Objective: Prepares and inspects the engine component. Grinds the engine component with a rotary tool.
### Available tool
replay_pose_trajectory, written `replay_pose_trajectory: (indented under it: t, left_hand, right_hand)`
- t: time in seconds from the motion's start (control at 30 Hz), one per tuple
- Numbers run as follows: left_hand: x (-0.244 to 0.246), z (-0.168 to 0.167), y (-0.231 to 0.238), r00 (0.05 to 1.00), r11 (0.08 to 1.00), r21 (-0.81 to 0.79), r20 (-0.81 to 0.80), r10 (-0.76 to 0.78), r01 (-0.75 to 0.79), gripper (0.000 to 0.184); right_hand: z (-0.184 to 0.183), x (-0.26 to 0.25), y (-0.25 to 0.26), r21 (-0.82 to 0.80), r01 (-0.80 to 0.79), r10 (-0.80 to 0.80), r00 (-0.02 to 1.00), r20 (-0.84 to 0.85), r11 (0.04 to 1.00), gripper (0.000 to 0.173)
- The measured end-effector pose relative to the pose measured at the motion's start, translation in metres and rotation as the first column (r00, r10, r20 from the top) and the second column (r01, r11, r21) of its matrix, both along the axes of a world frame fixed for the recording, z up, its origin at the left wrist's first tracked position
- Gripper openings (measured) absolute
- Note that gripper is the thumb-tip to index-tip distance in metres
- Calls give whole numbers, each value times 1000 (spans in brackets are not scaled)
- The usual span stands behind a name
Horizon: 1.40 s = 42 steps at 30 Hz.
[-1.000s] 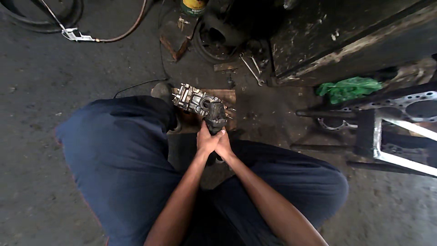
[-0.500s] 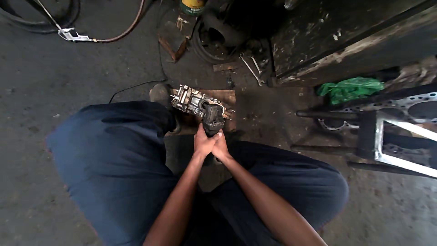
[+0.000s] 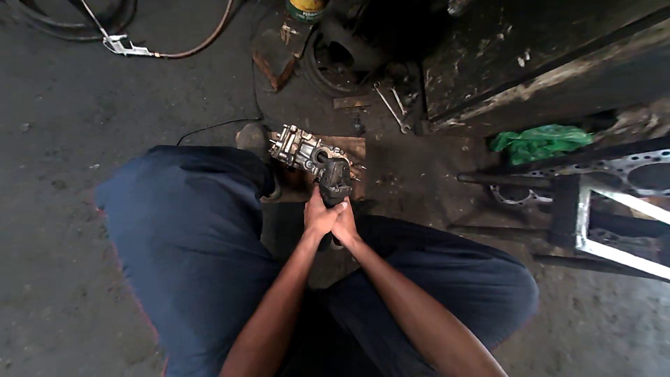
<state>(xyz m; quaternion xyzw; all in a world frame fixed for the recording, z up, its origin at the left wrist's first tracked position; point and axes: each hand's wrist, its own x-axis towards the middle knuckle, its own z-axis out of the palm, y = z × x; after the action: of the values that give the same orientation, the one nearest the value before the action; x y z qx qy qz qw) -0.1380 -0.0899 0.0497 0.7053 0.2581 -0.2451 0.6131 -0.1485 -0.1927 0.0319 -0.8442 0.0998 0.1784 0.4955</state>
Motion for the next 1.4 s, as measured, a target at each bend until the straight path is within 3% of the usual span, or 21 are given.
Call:
replay_pose_trajectory:
  t: [0.63,0.9,1.4]
  left_hand:
    - [-12,26,-11,997,997,48,36,-67,66,80]
    - [-14,31,-14,996,997,32,59,-72,70,84]
    - [-16,45,-16,992,998,14,111,-67,66,76]
  right_hand:
    - [15,-17,-13,5,34,-34,998,62,999,64]
    - [28,-17,-18,-54,38,-37,999,13,998,62]
    - [37,-19,-19,0,55,-55,991,119,998,56]
